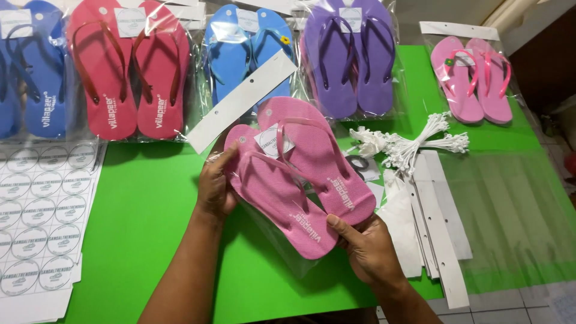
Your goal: Cleaning flip-flops with a cloth and placing them into plastic packaging bags.
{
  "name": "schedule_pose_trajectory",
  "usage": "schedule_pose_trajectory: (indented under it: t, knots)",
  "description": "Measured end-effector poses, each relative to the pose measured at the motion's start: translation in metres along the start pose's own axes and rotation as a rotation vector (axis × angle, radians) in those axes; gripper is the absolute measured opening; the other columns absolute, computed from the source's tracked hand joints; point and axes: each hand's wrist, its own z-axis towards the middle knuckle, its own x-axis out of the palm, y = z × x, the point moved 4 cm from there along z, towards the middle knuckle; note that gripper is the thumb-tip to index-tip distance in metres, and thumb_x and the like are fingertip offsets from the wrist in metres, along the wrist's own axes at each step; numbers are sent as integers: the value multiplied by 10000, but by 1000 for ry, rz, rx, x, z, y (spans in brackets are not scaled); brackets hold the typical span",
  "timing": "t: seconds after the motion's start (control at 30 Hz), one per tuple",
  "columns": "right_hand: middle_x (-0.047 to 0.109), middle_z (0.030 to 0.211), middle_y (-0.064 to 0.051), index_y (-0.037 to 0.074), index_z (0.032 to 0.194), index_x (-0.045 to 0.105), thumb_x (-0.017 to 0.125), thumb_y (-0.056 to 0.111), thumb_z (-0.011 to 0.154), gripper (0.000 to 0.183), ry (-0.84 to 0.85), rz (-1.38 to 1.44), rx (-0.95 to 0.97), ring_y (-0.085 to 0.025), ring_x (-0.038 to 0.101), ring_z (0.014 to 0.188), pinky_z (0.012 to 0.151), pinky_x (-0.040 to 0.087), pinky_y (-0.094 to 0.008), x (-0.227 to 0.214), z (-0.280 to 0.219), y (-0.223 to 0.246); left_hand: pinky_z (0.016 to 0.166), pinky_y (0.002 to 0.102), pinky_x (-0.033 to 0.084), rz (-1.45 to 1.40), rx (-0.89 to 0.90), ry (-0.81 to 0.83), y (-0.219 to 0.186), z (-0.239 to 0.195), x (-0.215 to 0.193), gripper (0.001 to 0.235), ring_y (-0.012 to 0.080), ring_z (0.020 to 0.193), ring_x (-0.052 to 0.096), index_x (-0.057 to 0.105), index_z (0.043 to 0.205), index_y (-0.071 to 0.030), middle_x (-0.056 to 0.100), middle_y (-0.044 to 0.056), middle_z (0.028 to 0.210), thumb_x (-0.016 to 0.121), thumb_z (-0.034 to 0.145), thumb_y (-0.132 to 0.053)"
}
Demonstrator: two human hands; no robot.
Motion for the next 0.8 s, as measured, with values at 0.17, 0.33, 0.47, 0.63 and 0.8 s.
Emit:
schedule_pose_trajectory:
  t: [0.17, 0.33, 0.47, 0.63, 0.8]
  knots:
    - [615, 1186, -258, 2, 1420, 528, 584, -59, 853, 573, -206, 132, 127, -380, 597, 1202, 1093, 505, -491, -12, -1, 66, 646, 260, 534, 393, 371, 176, -16, -24, 34, 646, 137, 790, 633, 581, 1360, -73, 647, 15, 895, 465, 970, -574]
    - [713, 1125, -199, 108, 1173, 592, 674, 127, 917, 270, -428, 69, 13, -306, 701, 1198, 1129, 558, -466, -56, 22, 136, 721, 304, 567, 1018, 561, 74, -6, -23, 35, 559, 156, 820, 684, 560, 1364, -130, 750, 59, 1029, 415, 1002, -531]
    - [793, 1202, -74, 148, 1238, 572, 806, 174, 828, 473, -647, 141, -203, -244, 783, 1143, 982, 680, -392, -115, 72, 176, 816, 345, 617, 1214, 593, 122, 1, -20, 37, 572, 205, 940, 751, 574, 1346, -155, 762, 84, 1022, 445, 977, -572]
    - [848, 1116, -111, 45, 1091, 702, 805, 185, 867, 284, -741, 261, -230, -277, 829, 1054, 840, 785, -357, -215, 170, 196, 780, 329, 614, 1230, 636, 124, 2, -23, 40, 533, 184, 870, 740, 613, 1298, -142, 766, 86, 939, 480, 982, -550]
    - [843, 1115, -43, 125, 1217, 729, 796, 272, 861, 391, -666, 298, -123, -213, 827, 994, 825, 759, -282, -252, 235, 204, 676, 285, 546, 1212, 691, 125, 1, -25, 42, 476, 145, 720, 703, 654, 1241, -125, 673, 17, 759, 556, 981, -512]
